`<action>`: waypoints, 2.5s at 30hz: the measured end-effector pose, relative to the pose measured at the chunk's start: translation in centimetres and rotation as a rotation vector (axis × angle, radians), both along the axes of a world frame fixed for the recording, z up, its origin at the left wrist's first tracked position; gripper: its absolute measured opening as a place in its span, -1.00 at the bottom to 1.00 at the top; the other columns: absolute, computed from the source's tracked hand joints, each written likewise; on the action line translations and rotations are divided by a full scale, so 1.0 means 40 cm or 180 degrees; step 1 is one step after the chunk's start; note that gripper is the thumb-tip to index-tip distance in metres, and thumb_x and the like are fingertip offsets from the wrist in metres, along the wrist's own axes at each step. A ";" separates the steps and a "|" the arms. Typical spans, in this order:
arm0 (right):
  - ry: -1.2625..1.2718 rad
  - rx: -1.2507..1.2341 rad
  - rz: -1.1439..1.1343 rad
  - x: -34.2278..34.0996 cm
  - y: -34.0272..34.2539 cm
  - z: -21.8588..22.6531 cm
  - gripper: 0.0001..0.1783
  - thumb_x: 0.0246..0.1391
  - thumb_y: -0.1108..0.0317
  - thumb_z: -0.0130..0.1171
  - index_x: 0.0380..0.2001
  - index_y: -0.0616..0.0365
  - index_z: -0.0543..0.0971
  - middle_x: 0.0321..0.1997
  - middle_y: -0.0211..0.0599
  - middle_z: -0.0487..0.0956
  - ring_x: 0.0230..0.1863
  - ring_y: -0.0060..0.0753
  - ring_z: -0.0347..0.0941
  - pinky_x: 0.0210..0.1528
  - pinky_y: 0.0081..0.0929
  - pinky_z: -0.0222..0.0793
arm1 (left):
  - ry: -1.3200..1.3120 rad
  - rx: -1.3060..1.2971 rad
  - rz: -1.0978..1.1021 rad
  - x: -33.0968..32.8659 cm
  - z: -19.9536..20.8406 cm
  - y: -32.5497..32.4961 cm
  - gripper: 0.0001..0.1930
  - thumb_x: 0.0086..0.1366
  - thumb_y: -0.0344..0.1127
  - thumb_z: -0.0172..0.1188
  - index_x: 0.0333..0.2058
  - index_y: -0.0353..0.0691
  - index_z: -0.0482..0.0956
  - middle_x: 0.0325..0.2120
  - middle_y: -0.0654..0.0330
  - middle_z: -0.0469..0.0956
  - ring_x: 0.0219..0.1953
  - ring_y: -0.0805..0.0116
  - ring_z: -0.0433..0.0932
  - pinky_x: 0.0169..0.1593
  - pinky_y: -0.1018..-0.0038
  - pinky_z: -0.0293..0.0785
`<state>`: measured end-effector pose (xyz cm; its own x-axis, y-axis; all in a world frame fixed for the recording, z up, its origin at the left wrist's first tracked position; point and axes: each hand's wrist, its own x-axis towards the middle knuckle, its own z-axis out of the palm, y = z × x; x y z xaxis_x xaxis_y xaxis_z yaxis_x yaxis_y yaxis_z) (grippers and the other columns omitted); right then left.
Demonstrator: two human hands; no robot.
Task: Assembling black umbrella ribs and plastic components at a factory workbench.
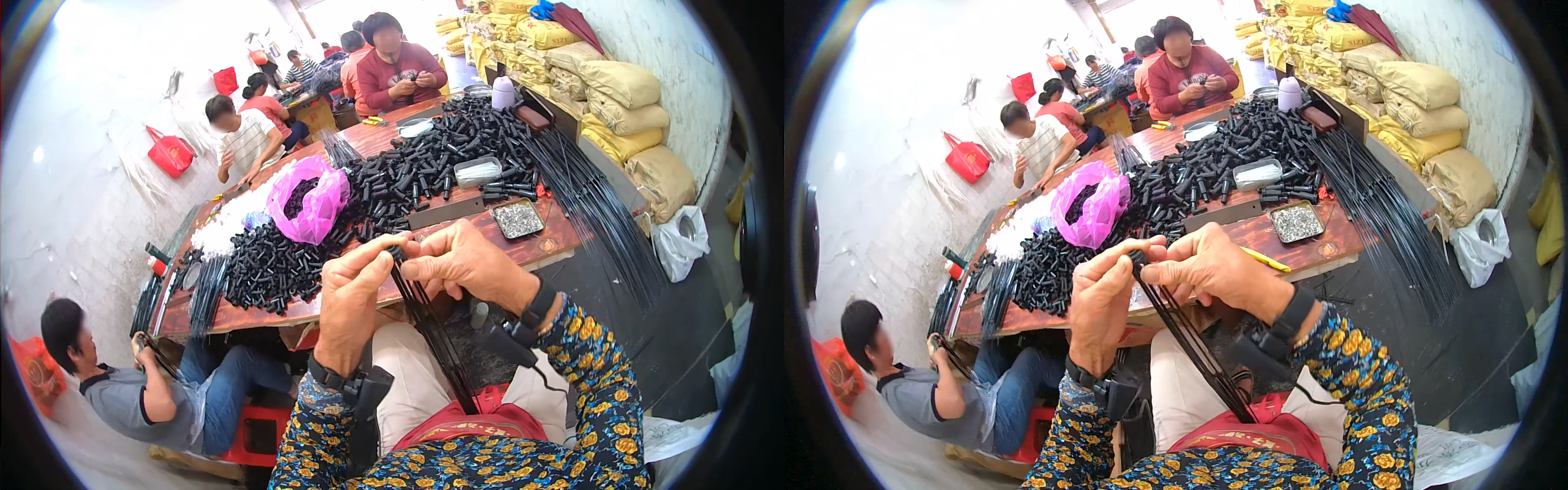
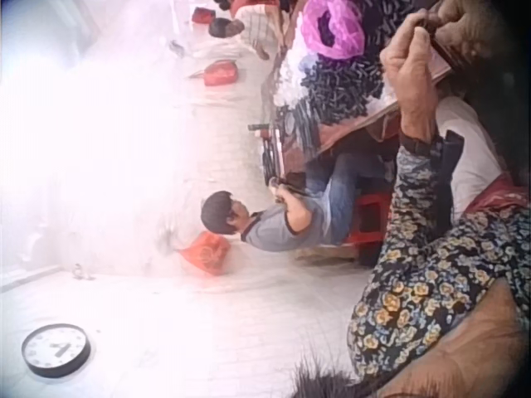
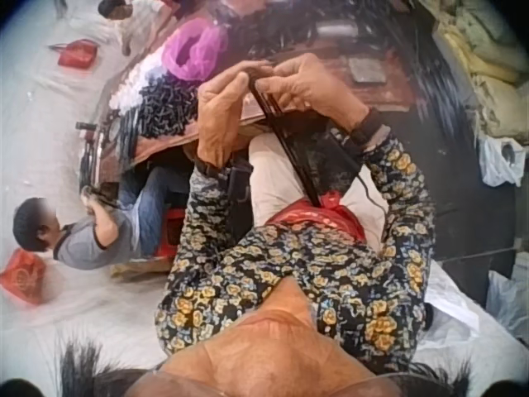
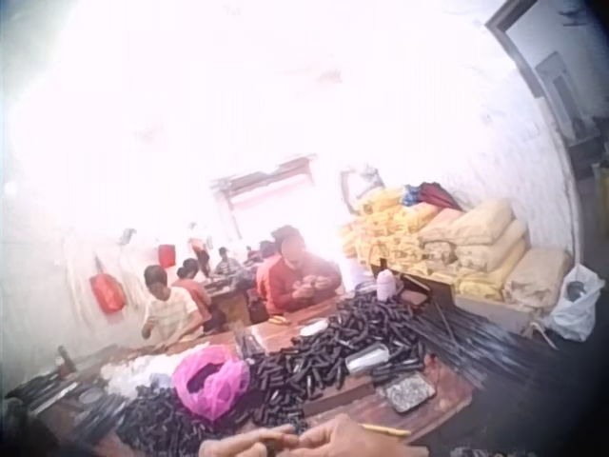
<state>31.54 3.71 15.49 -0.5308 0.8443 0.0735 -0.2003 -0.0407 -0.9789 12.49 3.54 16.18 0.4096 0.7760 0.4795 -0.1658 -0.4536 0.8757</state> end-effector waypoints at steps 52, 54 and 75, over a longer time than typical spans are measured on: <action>0.0004 0.0361 -0.0130 0.032 0.015 -0.087 -0.48 0.29 -0.03 -0.04 -0.27 0.27 0.63 -0.35 -0.26 0.67 -0.64 -0.66 0.45 -0.66 -0.76 0.32 | -0.0395 -0.1102 -0.1007 0.044 -0.031 0.093 -0.67 0.21 -0.33 0.25 -0.10 -0.41 0.58 -0.07 -0.04 0.56 -0.03 0.24 0.54 0.05 0.34 0.47; 0.0150 0.0318 -0.0073 0.022 -0.001 -0.095 -0.38 0.27 -0.10 -0.04 -0.03 0.34 0.51 -0.30 -0.03 0.65 -0.50 -0.52 0.57 -0.63 -0.74 0.38 | -0.0617 -0.1042 -0.0742 0.048 -0.020 0.088 -0.71 0.19 -0.39 0.26 -0.12 -0.39 0.58 -0.21 -0.06 0.61 -0.05 0.14 0.57 0.07 0.25 0.47; -0.0841 0.0571 0.0600 0.037 -0.052 -0.227 -0.80 0.00 0.35 0.35 -0.32 0.21 0.66 -0.46 -0.51 0.61 -0.55 -0.75 0.40 -0.53 -0.70 0.39 | -0.0327 -0.0922 -0.1132 0.026 -0.107 -0.031 -0.80 0.22 -0.46 0.18 -0.17 -0.36 0.57 -0.32 0.21 0.52 -0.36 0.45 0.54 -0.45 0.55 0.51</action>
